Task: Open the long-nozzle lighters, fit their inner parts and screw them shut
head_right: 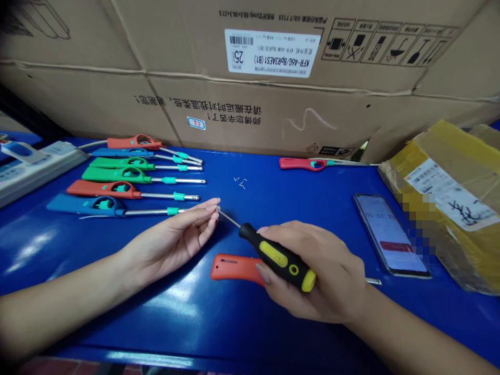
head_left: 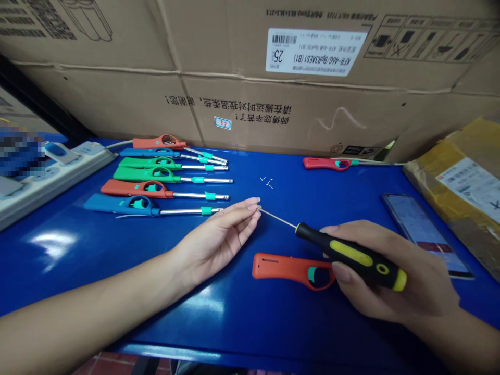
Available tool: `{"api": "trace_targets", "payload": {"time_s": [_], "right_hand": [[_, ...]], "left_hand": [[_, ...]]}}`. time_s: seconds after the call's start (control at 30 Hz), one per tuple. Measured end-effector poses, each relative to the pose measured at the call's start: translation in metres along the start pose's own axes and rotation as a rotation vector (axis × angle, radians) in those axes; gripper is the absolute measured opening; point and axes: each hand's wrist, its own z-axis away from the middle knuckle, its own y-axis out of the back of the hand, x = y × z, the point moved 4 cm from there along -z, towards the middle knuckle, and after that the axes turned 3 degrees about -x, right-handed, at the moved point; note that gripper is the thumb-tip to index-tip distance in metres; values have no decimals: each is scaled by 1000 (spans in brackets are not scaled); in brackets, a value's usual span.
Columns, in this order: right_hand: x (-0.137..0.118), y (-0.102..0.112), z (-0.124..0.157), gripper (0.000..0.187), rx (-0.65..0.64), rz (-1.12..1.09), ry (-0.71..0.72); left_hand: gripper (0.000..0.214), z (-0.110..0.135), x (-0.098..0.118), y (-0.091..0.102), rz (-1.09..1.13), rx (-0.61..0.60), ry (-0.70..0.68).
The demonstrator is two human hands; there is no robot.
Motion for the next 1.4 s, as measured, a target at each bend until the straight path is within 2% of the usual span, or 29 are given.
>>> {"api": "trace_targets", "payload": {"time_s": [0.07,0.13,0.37,0.47,0.57,0.63,0.67,0.73,0.77,0.8,0.87,0.97,1.07,1.2,1.4], "right_hand": [[-2,-3,0,30,-55,21,80],[-2,-4,1,34,-57,27,104],[6,-4,7,38,18,-27,-2],[12,-2,10,36,109,-61,-95],[21,2,10,29,271,-171,-208],[29,6,7,20,369,-298,-261],[32,8,4,16,397,-348,-274],[38,12,-1,11,444,-407,-291],[40,15,-4,10,483,-434,-296],[42,18,-6,10,523,-460,-300],[44,22,-9,15,571,-507,-312],[43,19,-11,21,496,-549,-349],[36,10,-9,21,349,-615,-393],[22,-5,-2,18,203,-704,-391],[7,-17,4,5,-29,-737,-267]], "left_hand": [[22,0,1,-1,10,-21,-3],[24,0,2,-1,13,-42,-13],[25,2,2,-2,26,-48,-30],[18,3,0,-6,2,-71,-17],[18,4,2,-7,-78,-92,-28],[20,4,7,-7,-274,-132,-60],[20,5,12,-7,-459,-165,-101],[22,10,21,-8,-961,-259,-251],[25,13,25,-10,-1217,-311,-369],[29,16,28,-11,-1417,-375,-471],[41,22,28,-11,-1667,-476,-589],[52,25,19,-10,-1763,-630,-566],[43,25,4,-11,-1708,-740,-501],[29,23,-6,-13,-1636,-717,-559],[30,21,-13,-13,-1637,-714,-604]]}}
